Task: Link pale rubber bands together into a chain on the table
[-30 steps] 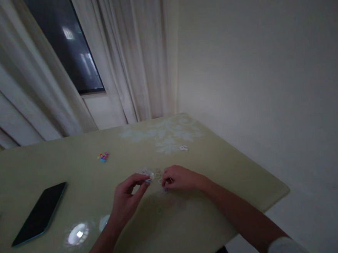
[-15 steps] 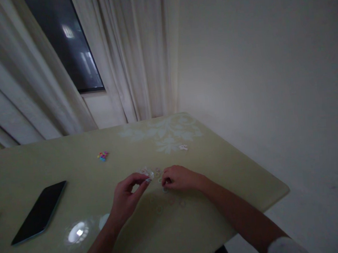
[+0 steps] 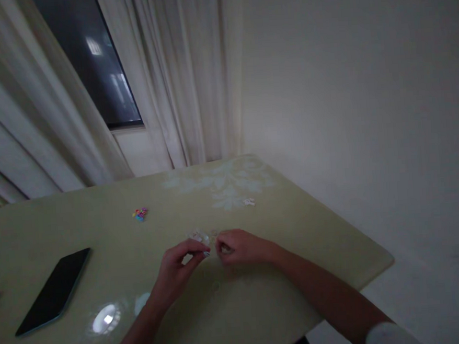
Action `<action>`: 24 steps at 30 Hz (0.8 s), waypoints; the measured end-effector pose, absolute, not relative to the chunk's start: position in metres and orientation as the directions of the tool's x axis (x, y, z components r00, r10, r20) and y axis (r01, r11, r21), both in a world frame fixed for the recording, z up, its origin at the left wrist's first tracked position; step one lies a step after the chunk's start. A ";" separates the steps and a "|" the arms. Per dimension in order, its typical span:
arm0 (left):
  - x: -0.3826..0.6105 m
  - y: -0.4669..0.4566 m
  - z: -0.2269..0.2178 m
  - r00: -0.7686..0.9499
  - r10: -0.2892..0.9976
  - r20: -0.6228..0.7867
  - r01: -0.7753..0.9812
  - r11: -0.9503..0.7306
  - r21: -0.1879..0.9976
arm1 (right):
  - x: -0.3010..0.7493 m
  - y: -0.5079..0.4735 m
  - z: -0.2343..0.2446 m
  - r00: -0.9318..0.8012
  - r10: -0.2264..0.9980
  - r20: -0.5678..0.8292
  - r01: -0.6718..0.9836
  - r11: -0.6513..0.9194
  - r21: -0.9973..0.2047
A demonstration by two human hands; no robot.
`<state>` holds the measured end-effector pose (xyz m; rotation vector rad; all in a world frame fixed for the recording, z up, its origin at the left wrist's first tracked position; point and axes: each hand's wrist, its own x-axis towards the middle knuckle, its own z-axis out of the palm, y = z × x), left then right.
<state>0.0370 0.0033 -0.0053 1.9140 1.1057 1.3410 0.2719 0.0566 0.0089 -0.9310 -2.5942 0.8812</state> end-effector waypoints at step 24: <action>0.043 -0.003 0.006 0.108 0.852 0.512 0.325 -0.517 0.792 | 0.249 0.049 -0.010 -0.550 0.823 0.145 0.039 0.199 -0.979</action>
